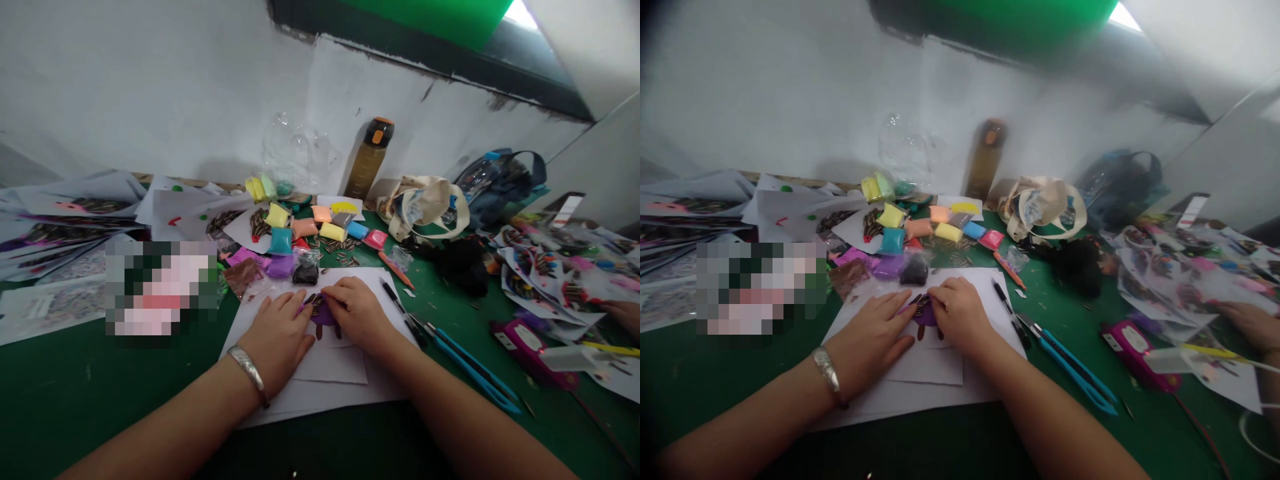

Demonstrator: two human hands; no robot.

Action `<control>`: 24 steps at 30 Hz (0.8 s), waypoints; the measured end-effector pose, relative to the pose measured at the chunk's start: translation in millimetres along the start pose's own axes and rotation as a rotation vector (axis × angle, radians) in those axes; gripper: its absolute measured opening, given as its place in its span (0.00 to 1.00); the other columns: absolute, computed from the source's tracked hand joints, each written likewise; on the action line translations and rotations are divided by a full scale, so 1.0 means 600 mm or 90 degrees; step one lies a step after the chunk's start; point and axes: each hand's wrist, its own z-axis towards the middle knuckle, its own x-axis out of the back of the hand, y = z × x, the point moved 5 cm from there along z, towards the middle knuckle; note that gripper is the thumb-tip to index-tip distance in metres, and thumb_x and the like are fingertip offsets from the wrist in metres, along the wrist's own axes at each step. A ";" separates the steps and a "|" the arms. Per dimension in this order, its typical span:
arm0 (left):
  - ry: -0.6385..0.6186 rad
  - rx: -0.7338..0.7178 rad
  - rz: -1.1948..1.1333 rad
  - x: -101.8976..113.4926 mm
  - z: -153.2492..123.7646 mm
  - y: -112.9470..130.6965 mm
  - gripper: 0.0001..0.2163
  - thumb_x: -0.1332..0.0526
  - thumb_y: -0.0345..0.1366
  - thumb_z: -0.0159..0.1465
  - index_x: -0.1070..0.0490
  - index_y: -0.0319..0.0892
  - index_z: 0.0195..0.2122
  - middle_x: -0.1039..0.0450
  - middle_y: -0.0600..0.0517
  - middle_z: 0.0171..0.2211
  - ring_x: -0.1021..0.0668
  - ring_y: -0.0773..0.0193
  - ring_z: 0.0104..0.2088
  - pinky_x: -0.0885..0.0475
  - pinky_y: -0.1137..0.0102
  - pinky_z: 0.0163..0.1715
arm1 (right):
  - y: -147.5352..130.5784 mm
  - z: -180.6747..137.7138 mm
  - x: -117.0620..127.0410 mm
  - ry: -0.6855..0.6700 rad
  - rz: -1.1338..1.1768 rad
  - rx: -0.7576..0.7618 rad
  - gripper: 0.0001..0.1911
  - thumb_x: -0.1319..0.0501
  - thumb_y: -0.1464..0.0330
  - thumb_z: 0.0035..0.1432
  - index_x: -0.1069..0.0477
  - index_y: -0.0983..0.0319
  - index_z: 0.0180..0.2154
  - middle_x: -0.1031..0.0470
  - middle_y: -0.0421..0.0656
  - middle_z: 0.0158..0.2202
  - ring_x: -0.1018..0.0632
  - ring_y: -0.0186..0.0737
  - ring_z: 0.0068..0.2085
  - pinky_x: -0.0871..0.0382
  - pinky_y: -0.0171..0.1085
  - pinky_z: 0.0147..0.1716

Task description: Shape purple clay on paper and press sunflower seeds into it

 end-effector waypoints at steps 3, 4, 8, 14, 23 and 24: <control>-0.001 -0.007 0.001 -0.004 -0.001 0.001 0.22 0.42 0.36 0.63 0.36 0.35 0.58 0.35 0.40 0.58 0.36 0.44 0.58 0.41 0.47 0.57 | -0.005 -0.001 -0.003 -0.013 0.006 0.008 0.09 0.41 0.74 0.59 0.22 0.61 0.38 0.25 0.44 0.33 0.27 0.40 0.37 0.35 0.38 0.42; -0.004 -0.009 0.002 -0.005 -0.001 0.001 0.22 0.42 0.36 0.64 0.37 0.36 0.58 0.34 0.41 0.57 0.36 0.44 0.58 0.41 0.47 0.57 | -0.005 -0.002 -0.003 -0.016 0.008 0.009 0.10 0.41 0.74 0.59 0.22 0.62 0.38 0.25 0.44 0.33 0.27 0.40 0.37 0.35 0.38 0.42; 0.001 -0.015 0.003 -0.005 -0.001 0.002 0.24 0.43 0.36 0.64 0.40 0.38 0.61 0.34 0.43 0.57 0.35 0.44 0.57 0.41 0.46 0.56 | 0.003 0.000 0.000 -0.011 0.025 -0.013 0.11 0.42 0.75 0.59 0.22 0.62 0.39 0.24 0.45 0.34 0.26 0.40 0.38 0.34 0.38 0.43; 0.000 -0.024 0.006 -0.002 0.001 0.002 0.22 0.42 0.36 0.64 0.36 0.35 0.58 0.32 0.41 0.55 0.35 0.45 0.57 0.39 0.48 0.56 | 0.011 0.016 0.004 -0.032 0.021 -0.025 0.13 0.43 0.75 0.58 0.22 0.62 0.41 0.23 0.45 0.35 0.25 0.39 0.38 0.33 0.36 0.42; 0.006 -0.016 0.017 -0.006 0.000 0.001 0.22 0.42 0.37 0.64 0.36 0.36 0.58 0.32 0.42 0.56 0.35 0.44 0.58 0.39 0.48 0.56 | -0.011 0.015 -0.009 -0.062 0.016 -0.001 0.13 0.43 0.77 0.58 0.22 0.62 0.39 0.24 0.45 0.34 0.26 0.39 0.39 0.33 0.36 0.42; 0.008 -0.014 0.016 -0.007 0.000 0.001 0.22 0.42 0.37 0.64 0.36 0.36 0.58 0.32 0.42 0.56 0.35 0.43 0.58 0.39 0.47 0.56 | -0.011 0.013 -0.008 -0.056 0.019 0.000 0.13 0.43 0.77 0.58 0.22 0.63 0.40 0.24 0.45 0.34 0.26 0.39 0.38 0.33 0.36 0.42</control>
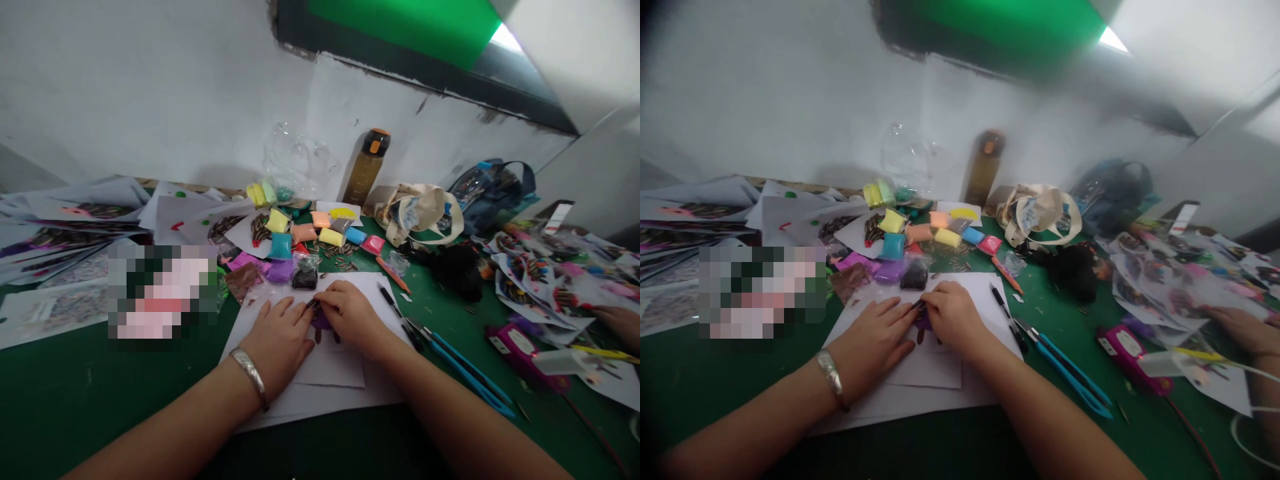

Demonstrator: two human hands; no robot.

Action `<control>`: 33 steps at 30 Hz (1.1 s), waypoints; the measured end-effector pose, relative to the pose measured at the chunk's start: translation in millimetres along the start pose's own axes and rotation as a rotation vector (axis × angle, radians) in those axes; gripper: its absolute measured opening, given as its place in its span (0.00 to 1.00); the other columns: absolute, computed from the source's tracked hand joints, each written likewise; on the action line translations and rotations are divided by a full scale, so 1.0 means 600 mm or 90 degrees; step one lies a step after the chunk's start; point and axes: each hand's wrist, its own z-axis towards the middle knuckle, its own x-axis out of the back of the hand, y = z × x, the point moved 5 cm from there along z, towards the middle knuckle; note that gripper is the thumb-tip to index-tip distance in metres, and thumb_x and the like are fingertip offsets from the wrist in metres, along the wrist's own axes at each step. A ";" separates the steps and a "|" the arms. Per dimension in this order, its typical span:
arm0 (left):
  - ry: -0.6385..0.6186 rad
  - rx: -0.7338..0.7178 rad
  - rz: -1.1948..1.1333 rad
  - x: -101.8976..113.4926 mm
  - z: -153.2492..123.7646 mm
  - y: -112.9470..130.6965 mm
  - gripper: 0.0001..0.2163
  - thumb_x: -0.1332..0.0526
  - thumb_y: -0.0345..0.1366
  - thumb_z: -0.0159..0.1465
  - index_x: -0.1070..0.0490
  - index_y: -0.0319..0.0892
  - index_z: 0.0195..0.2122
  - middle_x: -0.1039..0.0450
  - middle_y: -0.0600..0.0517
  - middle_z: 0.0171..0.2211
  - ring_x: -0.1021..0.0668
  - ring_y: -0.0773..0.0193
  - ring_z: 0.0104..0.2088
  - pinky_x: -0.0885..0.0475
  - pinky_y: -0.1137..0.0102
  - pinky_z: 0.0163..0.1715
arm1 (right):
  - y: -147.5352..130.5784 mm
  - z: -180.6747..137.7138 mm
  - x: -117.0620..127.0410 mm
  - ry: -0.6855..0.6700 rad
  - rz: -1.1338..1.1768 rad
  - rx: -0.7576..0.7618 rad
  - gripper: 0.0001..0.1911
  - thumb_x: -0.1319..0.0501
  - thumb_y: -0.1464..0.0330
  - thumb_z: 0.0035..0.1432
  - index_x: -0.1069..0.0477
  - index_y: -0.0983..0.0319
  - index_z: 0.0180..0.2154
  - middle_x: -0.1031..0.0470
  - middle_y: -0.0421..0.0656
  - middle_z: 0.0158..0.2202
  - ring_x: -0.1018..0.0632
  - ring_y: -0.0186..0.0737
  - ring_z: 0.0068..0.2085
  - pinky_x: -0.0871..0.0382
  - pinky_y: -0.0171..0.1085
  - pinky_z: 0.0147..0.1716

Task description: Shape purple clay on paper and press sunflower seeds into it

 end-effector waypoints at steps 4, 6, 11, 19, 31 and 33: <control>0.003 0.003 -0.005 0.000 -0.001 0.000 0.22 0.42 0.36 0.63 0.36 0.37 0.58 0.32 0.42 0.56 0.36 0.44 0.58 0.40 0.46 0.56 | 0.003 -0.006 -0.001 0.023 0.005 0.008 0.12 0.42 0.76 0.58 0.22 0.62 0.40 0.25 0.45 0.34 0.26 0.39 0.38 0.33 0.37 0.42; -0.002 0.004 -0.005 0.001 0.000 0.000 0.21 0.42 0.36 0.64 0.36 0.38 0.58 0.32 0.42 0.56 0.36 0.44 0.58 0.40 0.46 0.55 | 0.003 -0.008 -0.003 0.025 0.007 0.013 0.12 0.42 0.75 0.59 0.22 0.62 0.40 0.25 0.45 0.34 0.27 0.39 0.38 0.33 0.38 0.42; -0.017 0.002 -0.004 0.002 0.001 0.000 0.21 0.43 0.36 0.64 0.36 0.37 0.58 0.32 0.42 0.56 0.35 0.43 0.58 0.38 0.46 0.54 | 0.001 -0.008 -0.003 0.012 0.002 0.022 0.12 0.42 0.76 0.58 0.22 0.61 0.40 0.24 0.45 0.34 0.26 0.39 0.38 0.33 0.37 0.42; -0.011 -0.006 -0.017 0.008 0.000 0.000 0.22 0.42 0.36 0.63 0.36 0.37 0.58 0.32 0.41 0.56 0.35 0.44 0.58 0.38 0.47 0.55 | 0.049 0.048 0.025 -0.034 -0.191 -0.023 0.16 0.47 0.75 0.61 0.23 0.59 0.42 0.24 0.44 0.37 0.26 0.38 0.40 0.35 0.34 0.41; -0.022 -0.016 -0.009 0.014 -0.002 0.002 0.20 0.43 0.36 0.64 0.35 0.37 0.57 0.33 0.40 0.55 0.34 0.44 0.56 0.39 0.47 0.55 | 0.035 0.080 -0.006 -0.151 -0.343 0.084 0.11 0.48 0.71 0.64 0.28 0.64 0.40 0.28 0.51 0.41 0.31 0.47 0.44 0.39 0.42 0.42; -0.022 -0.018 -0.009 0.014 -0.002 0.002 0.20 0.43 0.35 0.64 0.35 0.37 0.57 0.33 0.39 0.55 0.34 0.44 0.56 0.38 0.47 0.54 | 0.026 0.083 -0.006 -0.167 -0.351 0.096 0.11 0.49 0.72 0.64 0.29 0.64 0.40 0.28 0.52 0.41 0.30 0.47 0.43 0.39 0.42 0.41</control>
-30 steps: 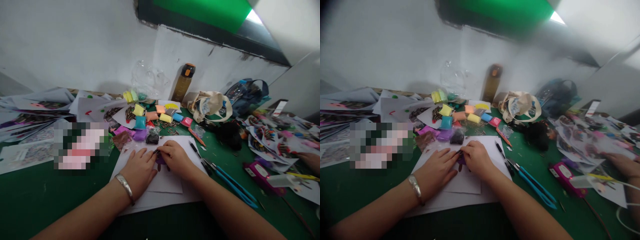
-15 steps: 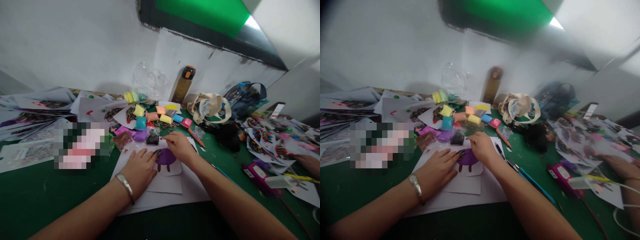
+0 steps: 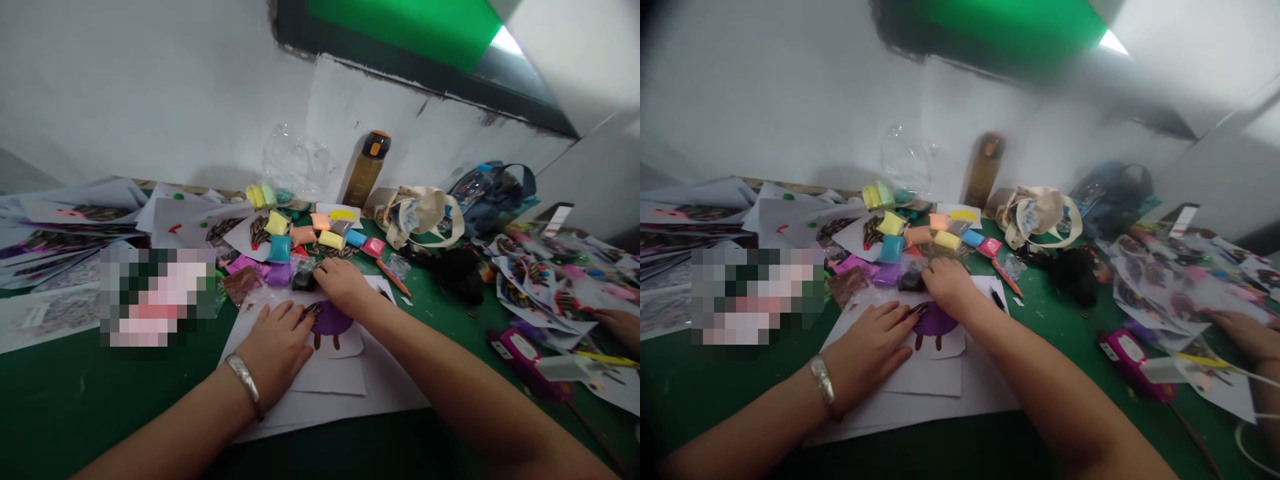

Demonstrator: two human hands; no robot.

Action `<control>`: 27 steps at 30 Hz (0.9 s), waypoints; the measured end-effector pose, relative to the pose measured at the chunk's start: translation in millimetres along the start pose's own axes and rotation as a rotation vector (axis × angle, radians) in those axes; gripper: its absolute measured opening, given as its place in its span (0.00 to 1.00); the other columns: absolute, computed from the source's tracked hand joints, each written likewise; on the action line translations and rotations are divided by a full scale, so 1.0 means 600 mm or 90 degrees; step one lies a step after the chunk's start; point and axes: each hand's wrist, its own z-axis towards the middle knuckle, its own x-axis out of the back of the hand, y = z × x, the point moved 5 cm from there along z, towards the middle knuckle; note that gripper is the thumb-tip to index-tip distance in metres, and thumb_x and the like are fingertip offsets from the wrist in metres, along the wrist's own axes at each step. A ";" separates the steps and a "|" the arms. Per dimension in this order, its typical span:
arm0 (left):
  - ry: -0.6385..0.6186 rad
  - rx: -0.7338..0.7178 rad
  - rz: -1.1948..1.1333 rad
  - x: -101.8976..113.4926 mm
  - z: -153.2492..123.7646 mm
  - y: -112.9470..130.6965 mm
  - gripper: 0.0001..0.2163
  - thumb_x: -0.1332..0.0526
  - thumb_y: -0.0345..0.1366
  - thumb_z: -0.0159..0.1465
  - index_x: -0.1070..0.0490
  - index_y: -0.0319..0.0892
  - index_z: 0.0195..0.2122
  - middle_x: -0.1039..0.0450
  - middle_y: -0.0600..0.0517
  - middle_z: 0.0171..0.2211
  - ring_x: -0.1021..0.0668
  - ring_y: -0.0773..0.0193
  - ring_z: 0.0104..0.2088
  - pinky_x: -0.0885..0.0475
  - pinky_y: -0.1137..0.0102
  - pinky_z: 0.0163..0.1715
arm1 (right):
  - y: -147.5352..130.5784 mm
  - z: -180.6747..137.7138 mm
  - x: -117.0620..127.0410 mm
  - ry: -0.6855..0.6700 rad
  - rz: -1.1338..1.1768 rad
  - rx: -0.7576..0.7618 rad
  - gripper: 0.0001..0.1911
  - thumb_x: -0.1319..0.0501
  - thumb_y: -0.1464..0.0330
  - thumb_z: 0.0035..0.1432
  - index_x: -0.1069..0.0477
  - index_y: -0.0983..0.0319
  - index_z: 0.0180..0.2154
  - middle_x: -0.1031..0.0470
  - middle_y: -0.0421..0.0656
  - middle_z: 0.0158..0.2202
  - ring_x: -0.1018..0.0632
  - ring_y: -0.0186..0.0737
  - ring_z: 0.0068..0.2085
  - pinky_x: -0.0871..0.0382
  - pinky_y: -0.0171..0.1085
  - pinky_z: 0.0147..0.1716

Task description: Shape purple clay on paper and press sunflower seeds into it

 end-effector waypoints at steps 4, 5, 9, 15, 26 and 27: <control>0.008 -0.007 -0.002 0.000 0.001 -0.001 0.20 0.43 0.35 0.64 0.35 0.36 0.57 0.32 0.39 0.55 0.34 0.44 0.56 0.38 0.48 0.54 | -0.013 0.015 0.009 -0.019 0.005 0.004 0.10 0.48 0.73 0.63 0.28 0.64 0.39 0.26 0.51 0.39 0.27 0.47 0.41 0.37 0.42 0.39; 0.012 -0.008 -0.003 0.001 0.001 -0.001 0.20 0.43 0.35 0.63 0.35 0.36 0.57 0.32 0.39 0.54 0.34 0.44 0.56 0.37 0.48 0.54 | -0.013 0.020 0.012 -0.018 0.011 -0.002 0.10 0.48 0.73 0.63 0.28 0.63 0.39 0.26 0.51 0.38 0.27 0.47 0.41 0.37 0.42 0.39; 0.030 -0.009 -0.016 0.003 0.002 -0.003 0.20 0.42 0.34 0.62 0.34 0.38 0.56 0.31 0.39 0.53 0.32 0.45 0.55 0.36 0.49 0.53 | 0.001 0.016 0.028 0.011 0.054 -0.058 0.10 0.47 0.74 0.61 0.27 0.62 0.39 0.24 0.49 0.37 0.25 0.45 0.40 0.36 0.39 0.38; 0.024 -0.016 -0.020 0.003 0.001 -0.005 0.20 0.43 0.35 0.63 0.34 0.39 0.56 0.32 0.40 0.54 0.33 0.45 0.56 0.37 0.48 0.54 | 0.016 -0.094 0.039 0.135 0.280 -0.225 0.10 0.48 0.70 0.63 0.29 0.59 0.41 0.23 0.38 0.34 0.24 0.35 0.35 0.35 0.32 0.33; 0.013 -0.031 -0.018 0.009 0.000 -0.004 0.18 0.43 0.35 0.64 0.33 0.39 0.54 0.31 0.41 0.53 0.31 0.47 0.54 0.35 0.51 0.54 | -0.027 -0.121 0.018 0.169 0.513 -0.186 0.12 0.44 0.75 0.59 0.24 0.57 0.37 0.22 0.38 0.33 0.23 0.34 0.34 0.32 0.32 0.36; 0.015 -0.032 -0.014 0.008 0.000 -0.004 0.18 0.43 0.35 0.64 0.33 0.39 0.54 0.30 0.41 0.52 0.31 0.47 0.55 0.35 0.51 0.54 | -0.027 -0.121 0.016 0.168 0.514 -0.187 0.13 0.44 0.75 0.59 0.24 0.56 0.38 0.22 0.38 0.34 0.23 0.34 0.34 0.32 0.32 0.36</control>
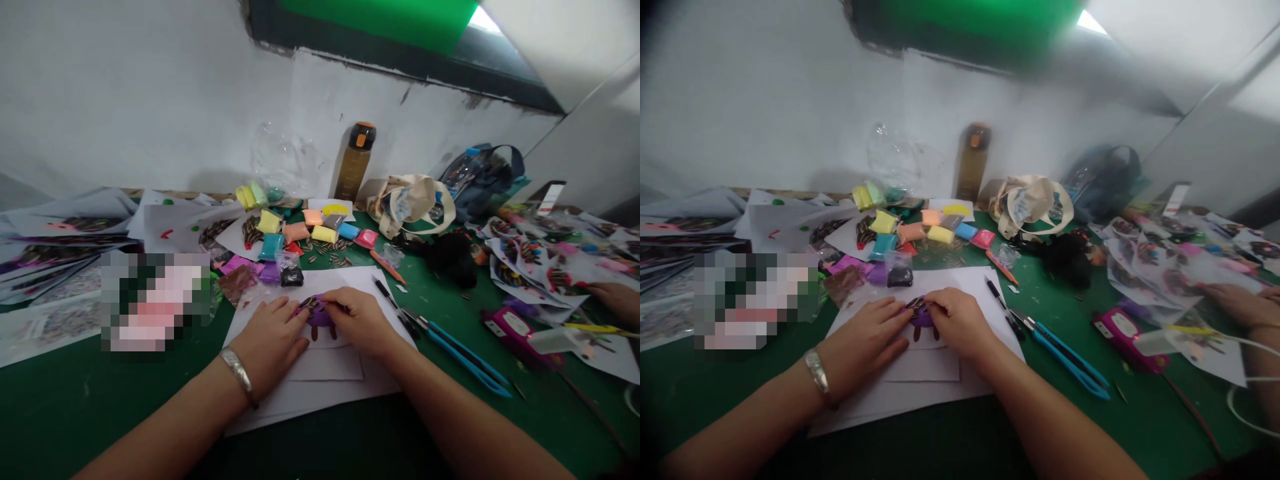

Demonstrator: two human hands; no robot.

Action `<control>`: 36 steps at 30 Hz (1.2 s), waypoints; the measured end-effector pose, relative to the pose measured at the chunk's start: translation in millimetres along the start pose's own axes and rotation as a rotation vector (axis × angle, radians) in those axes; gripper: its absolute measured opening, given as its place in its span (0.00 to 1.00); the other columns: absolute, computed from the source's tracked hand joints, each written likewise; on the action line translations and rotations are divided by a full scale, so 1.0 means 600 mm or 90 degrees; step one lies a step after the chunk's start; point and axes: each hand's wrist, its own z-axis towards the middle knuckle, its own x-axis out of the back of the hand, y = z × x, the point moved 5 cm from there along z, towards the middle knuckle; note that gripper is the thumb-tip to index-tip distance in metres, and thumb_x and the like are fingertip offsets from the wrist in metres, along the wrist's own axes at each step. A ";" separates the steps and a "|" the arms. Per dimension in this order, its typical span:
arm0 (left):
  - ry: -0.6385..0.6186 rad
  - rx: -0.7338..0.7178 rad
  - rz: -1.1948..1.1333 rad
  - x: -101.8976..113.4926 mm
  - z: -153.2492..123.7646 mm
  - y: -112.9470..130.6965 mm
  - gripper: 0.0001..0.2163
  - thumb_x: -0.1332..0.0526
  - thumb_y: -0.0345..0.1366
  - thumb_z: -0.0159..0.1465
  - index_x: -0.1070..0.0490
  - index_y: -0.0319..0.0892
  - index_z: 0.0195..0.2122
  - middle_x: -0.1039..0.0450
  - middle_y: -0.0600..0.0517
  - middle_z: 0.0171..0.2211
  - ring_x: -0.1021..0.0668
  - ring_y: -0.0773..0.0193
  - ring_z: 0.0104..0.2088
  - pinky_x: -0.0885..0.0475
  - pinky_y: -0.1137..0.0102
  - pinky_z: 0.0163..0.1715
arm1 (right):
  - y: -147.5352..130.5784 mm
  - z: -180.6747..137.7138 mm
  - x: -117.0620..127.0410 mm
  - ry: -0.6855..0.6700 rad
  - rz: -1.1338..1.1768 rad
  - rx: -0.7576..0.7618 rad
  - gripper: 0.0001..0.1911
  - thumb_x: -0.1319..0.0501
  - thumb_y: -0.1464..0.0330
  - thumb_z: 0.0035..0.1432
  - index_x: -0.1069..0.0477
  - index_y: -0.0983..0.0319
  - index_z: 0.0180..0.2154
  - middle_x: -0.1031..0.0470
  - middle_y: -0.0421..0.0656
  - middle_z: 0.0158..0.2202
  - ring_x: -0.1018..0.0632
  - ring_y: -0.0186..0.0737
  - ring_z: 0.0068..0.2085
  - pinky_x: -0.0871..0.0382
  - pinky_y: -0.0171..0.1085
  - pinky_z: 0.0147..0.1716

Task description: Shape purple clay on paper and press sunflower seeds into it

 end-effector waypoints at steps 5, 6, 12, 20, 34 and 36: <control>-0.007 -0.003 0.009 -0.006 0.001 0.000 0.19 0.42 0.35 0.64 0.33 0.38 0.55 0.30 0.41 0.52 0.32 0.46 0.56 0.36 0.50 0.55 | 0.003 -0.003 -0.004 -0.008 -0.002 -0.005 0.12 0.44 0.74 0.61 0.23 0.56 0.38 0.21 0.37 0.35 0.24 0.32 0.32 0.33 0.31 0.34; -0.009 -0.003 0.009 -0.006 0.001 0.000 0.19 0.42 0.36 0.64 0.34 0.38 0.56 0.30 0.41 0.53 0.33 0.45 0.56 0.37 0.50 0.55 | 0.002 -0.002 -0.005 -0.009 -0.012 -0.001 0.12 0.44 0.74 0.61 0.23 0.56 0.37 0.21 0.37 0.35 0.24 0.32 0.32 0.33 0.31 0.34; -0.018 0.000 0.014 -0.008 0.000 0.000 0.19 0.43 0.37 0.64 0.33 0.36 0.55 0.31 0.41 0.53 0.33 0.45 0.56 0.37 0.50 0.55 | -0.004 0.003 -0.014 -0.015 -0.125 0.040 0.09 0.43 0.73 0.61 0.24 0.58 0.36 0.24 0.39 0.31 0.26 0.35 0.35 0.36 0.33 0.37; -0.018 0.008 0.022 -0.010 0.000 -0.001 0.18 0.43 0.37 0.64 0.32 0.36 0.54 0.31 0.41 0.54 0.33 0.46 0.56 0.38 0.51 0.56 | -0.005 -0.003 -0.020 0.032 -0.165 0.118 0.09 0.44 0.74 0.61 0.24 0.63 0.36 0.25 0.45 0.32 0.28 0.40 0.37 0.35 0.37 0.41; -0.024 0.017 0.021 -0.010 0.003 0.001 0.19 0.42 0.37 0.64 0.32 0.35 0.55 0.31 0.41 0.54 0.34 0.45 0.57 0.38 0.49 0.56 | -0.009 -0.003 -0.024 0.028 -0.179 0.211 0.10 0.45 0.76 0.61 0.26 0.64 0.34 0.26 0.45 0.31 0.29 0.40 0.35 0.36 0.37 0.41; -0.028 0.017 0.020 -0.010 0.003 0.002 0.19 0.42 0.37 0.64 0.32 0.35 0.54 0.31 0.41 0.54 0.34 0.45 0.56 0.38 0.49 0.56 | -0.010 -0.004 -0.025 0.028 -0.193 0.222 0.10 0.46 0.75 0.62 0.26 0.63 0.33 0.27 0.45 0.31 0.30 0.40 0.35 0.37 0.37 0.40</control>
